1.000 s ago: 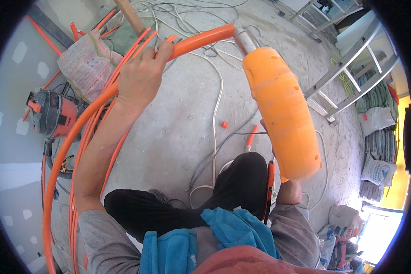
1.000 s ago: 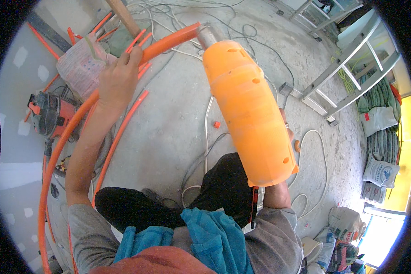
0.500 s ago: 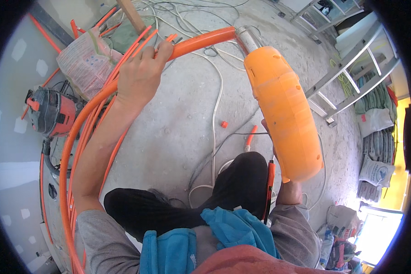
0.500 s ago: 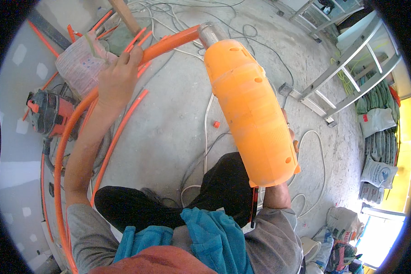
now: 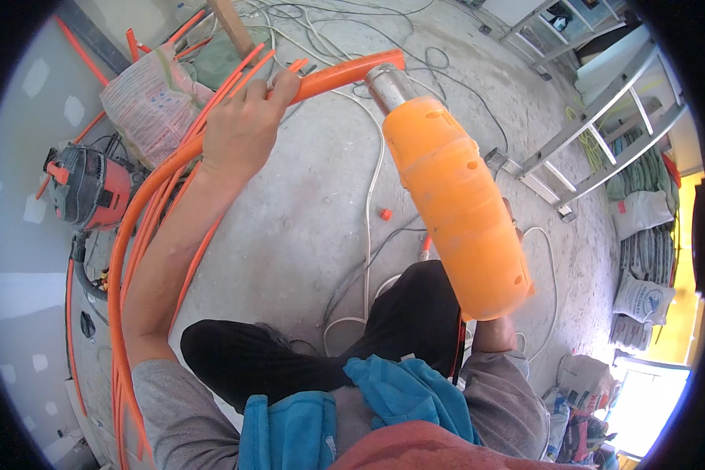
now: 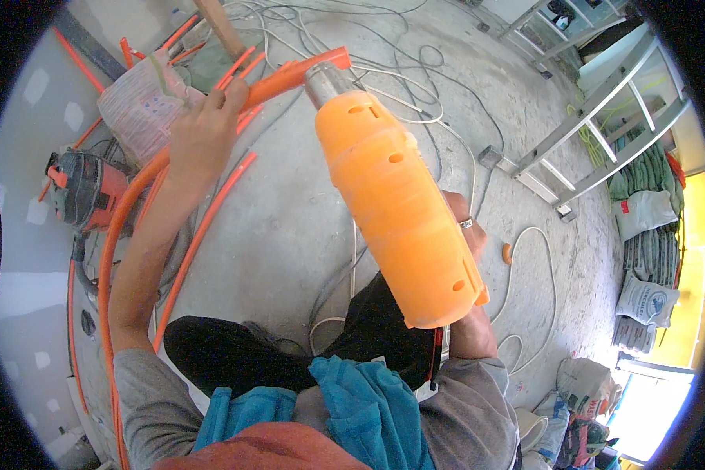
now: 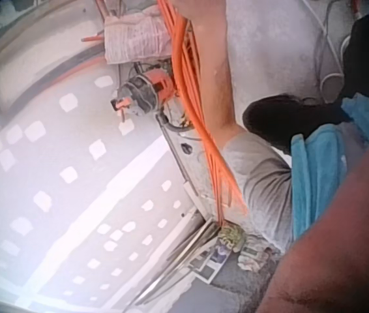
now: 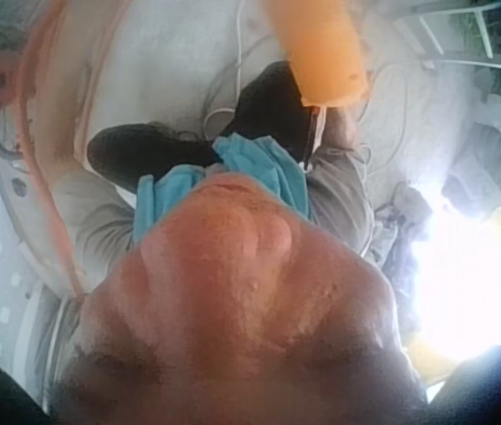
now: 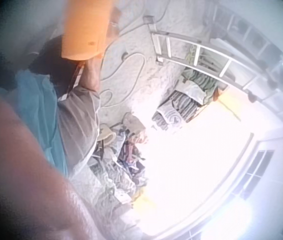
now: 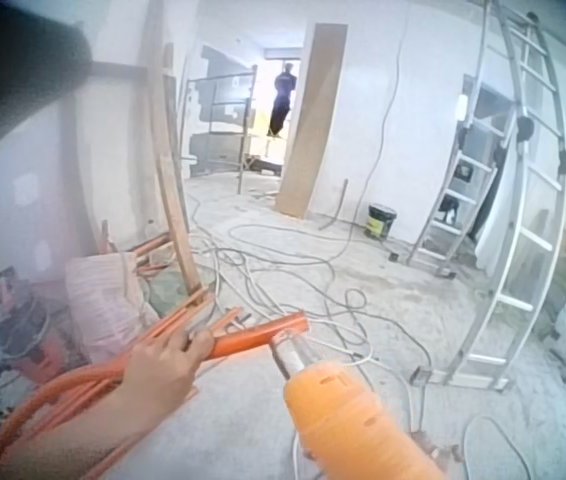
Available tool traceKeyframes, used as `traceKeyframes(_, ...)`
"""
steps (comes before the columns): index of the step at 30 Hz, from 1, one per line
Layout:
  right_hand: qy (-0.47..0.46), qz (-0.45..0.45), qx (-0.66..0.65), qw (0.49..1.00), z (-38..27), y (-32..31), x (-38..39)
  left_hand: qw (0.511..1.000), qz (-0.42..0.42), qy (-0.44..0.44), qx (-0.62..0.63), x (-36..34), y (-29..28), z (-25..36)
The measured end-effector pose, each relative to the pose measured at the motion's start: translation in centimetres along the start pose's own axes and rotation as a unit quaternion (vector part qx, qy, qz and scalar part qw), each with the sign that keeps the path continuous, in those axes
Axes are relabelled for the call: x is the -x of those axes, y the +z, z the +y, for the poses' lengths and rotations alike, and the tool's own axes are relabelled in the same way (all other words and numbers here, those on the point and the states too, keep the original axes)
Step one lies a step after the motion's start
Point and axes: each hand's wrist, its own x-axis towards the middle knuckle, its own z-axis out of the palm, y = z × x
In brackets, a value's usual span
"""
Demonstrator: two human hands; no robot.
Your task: The person bends a piece of orange conduit by heating it with a heat gun and then manually applying pressure until it retains a curved shape.
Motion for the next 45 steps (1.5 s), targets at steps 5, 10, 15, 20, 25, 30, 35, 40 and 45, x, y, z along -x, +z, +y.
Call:
traceKeyframes(5,0.006,-0.005,-0.019,1.0,-0.4,0.6,-0.2,1.0,-0.013,-0.002,-0.013,0.7,0.3,-0.6)
traceKeyframes(10,0.015,0.001,-0.029,0.999,-0.9,0.4,-0.3,1.0,0.015,0.01,0.002,0.4,-0.3,-0.6)
traceKeyframes(15,0.021,-0.001,-0.038,0.999,-1.0,0.3,-0.2,1.0,0.014,0.008,-0.006,0.5,-0.2,-0.7)
traceKeyframes(20,0.018,-0.01,-0.047,0.999,-0.9,1.1,-0.2,1.0,0.008,0.006,-0.013,1.0,-0.1,-1.0)
traceKeyframes(25,0.022,-0.004,-0.046,0.999,-1.2,0.6,-0.3,1.0,0.003,0.008,-0.021,0.9,-0.2,-0.9)
traceKeyframes(30,0.022,0.0,-0.051,0.998,-1.5,0.8,-0.3,1.0,-0.007,0.005,-0.021,1.2,-0.2,-1.3)
traceKeyframes(35,0.027,0.002,-0.047,0.999,-1.9,0.5,-0.1,1.0,-0.006,0.012,-0.003,1.1,-0.2,-1.3)
traceKeyframes(40,0.021,-0.006,-0.067,0.997,-1.6,1.2,-0.3,1.0,-0.017,0.003,-0.019,1.9,-0.8,-1.7)
traceKeyframes(45,0.028,-0.005,-0.059,0.998,-2.0,0.3,-0.4,1.0,-0.019,0.006,-0.012,1.4,-0.9,-1.6)
